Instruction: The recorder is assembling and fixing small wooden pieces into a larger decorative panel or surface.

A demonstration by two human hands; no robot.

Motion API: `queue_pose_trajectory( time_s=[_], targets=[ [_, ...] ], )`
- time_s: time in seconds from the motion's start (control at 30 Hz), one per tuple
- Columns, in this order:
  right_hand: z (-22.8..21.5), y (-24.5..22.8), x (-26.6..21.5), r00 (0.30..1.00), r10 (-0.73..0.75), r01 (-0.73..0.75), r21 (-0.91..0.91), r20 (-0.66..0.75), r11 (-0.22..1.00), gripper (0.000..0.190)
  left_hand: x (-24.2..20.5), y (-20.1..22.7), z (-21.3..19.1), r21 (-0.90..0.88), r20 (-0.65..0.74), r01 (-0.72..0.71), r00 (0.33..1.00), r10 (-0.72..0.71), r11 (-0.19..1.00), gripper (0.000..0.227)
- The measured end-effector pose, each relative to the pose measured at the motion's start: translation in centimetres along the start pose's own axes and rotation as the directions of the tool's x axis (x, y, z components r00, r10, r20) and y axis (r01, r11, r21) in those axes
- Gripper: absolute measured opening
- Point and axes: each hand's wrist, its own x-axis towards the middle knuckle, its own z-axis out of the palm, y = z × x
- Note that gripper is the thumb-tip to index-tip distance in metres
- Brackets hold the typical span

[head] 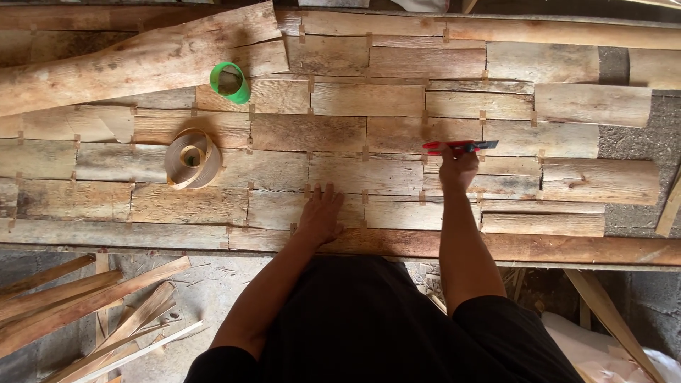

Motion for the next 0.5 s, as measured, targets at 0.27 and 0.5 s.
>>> queue_pose_trajectory(
  time_s=[0.27,0.5],
  targets=[
    [-2.5,0.8,0.0,0.991,0.044,-0.039,-0.042,0.123,0.998,0.02,0.0,0.3,-0.3,-0.022,-0.021,0.001,1.0,-0.002,1.0,0.093],
    [-2.4,0.2,-0.7,0.997,0.045,-0.044,-0.014,0.065,0.999,0.021,0.2,0.2,-0.3,-0.02,-0.001,0.008,1.0,-0.008,1.0,0.095]
  ],
)
